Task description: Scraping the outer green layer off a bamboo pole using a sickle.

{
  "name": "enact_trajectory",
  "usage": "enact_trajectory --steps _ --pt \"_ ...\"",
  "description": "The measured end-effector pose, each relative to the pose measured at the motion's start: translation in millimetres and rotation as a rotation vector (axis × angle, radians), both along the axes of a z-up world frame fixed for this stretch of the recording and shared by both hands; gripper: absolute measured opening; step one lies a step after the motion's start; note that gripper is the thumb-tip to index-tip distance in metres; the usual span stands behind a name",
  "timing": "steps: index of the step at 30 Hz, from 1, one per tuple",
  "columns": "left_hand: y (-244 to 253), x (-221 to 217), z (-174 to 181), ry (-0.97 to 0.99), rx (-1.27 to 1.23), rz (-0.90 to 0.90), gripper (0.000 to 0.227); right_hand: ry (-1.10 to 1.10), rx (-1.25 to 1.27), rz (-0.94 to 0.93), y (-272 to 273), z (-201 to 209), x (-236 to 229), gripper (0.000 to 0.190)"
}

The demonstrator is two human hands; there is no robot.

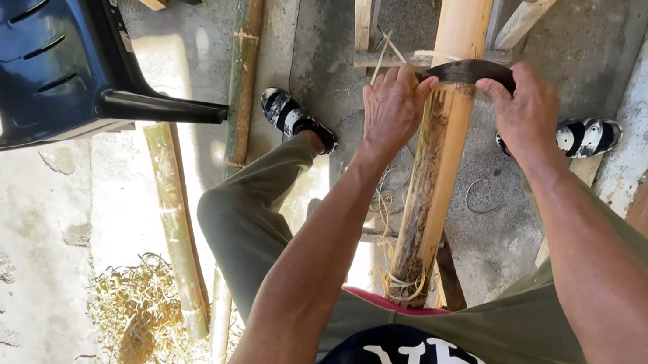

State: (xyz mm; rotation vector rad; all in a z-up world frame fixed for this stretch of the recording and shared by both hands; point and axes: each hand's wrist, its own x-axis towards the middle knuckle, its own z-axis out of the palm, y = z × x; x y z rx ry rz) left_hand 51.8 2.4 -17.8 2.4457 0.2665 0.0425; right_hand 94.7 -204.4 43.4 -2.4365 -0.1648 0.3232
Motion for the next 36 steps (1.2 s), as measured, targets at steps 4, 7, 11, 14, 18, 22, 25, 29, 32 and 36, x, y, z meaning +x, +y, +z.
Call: enact_trajectory --steps 4,7,11,14,18,22,25,29,32,36 --pt "-4.1 -35.8 0.5 -0.008 0.019 -0.016 0.041 -0.050 -0.013 0.010 -4.0 3.4 -40.0 0.045" --pt "-4.1 -68.7 2.9 -0.035 0.025 -0.046 0.040 -0.006 -0.063 -0.024 -8.3 0.0 -78.1 0.043" --pt "-7.8 -142.7 3.5 -0.027 -0.002 -0.149 0.041 0.021 -0.169 -0.043 -16.3 1.6 -159.1 0.040" --pt "-1.6 -205.6 9.4 0.004 -0.047 -0.255 0.041 0.074 -0.219 -0.003 -30.0 -7.9 -234.5 0.040" --pt "23.9 -243.3 26.2 0.195 -0.183 -0.374 0.044 0.328 -0.205 0.101 -47.1 -26.5 -277.1 0.037" --pt "29.4 -196.4 9.4 0.498 -0.339 -0.276 0.047 0.351 -0.162 0.155 -23.8 0.2 -208.3 0.045" --pt "24.4 -126.7 -29.1 0.180 -0.336 -0.168 0.052 0.301 -0.167 0.028 5.7 35.5 -118.0 0.048" --pt "10.3 -5.3 -28.2 0.033 -0.111 -0.053 0.048 0.043 -0.069 -0.009 2.0 11.9 -9.9 0.039" --pt "4.5 36.3 -25.4 0.046 -0.077 0.004 0.048 -0.117 -0.059 0.027 -6.0 -11.1 29.5 0.046" --pt "-0.9 32.2 -12.5 0.038 -0.015 0.042 0.048 -0.254 -0.124 0.047 -14.5 -27.1 24.4 0.055"
